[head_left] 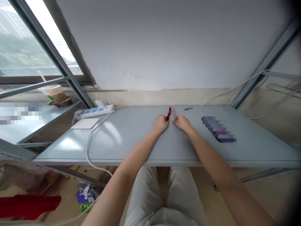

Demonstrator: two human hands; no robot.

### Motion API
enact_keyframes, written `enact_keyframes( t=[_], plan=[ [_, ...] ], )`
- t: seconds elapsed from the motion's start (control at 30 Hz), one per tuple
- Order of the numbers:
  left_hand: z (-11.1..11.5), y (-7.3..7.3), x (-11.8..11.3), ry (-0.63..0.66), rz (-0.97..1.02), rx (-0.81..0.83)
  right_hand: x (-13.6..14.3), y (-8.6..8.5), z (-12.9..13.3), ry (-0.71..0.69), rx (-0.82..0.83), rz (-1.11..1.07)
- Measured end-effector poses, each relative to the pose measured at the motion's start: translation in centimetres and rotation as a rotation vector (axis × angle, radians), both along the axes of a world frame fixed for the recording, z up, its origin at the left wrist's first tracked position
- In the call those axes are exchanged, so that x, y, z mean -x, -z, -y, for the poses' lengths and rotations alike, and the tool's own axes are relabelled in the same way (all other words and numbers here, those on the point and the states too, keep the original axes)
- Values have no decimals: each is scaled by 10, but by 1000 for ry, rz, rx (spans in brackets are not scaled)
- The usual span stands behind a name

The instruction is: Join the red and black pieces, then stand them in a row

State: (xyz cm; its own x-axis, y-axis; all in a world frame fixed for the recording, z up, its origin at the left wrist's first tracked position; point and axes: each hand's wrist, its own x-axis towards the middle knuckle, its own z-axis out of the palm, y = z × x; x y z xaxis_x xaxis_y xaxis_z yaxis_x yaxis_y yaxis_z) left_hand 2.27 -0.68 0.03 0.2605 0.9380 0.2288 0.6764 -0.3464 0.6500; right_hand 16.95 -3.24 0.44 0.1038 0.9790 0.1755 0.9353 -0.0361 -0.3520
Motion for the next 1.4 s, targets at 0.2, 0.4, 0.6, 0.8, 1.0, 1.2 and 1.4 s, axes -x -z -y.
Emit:
enact_keyframes(
  t=[0.2, 0.4, 0.6, 0.8, 1.0, 1.2, 1.4],
  plan=[
    [1, -6, -5, -47, -100, -17, -1, 1, -1, -14, -7, 11],
    [20, -19, -9, -101, -151, -53, -1, 2, -1, -12, -13, 1],
    [39, -15, -11, -1, -296, -254, -1, 4, -1, -14, -35, 32],
    [32, -9, -1, 24, -199, -202, 2, -1, 3, -64, -28, 56],
    [23, -11, 7, 19, 163, -107, 6, -8, 8, -194, -68, 39],
    [23, -21, 6, -4, 351, -62, 2, -7, 7, -171, -68, 39],
    [29, -31, 5, -42, 401, -19, -1, -5, 6, -132, -85, 42]
  ],
)
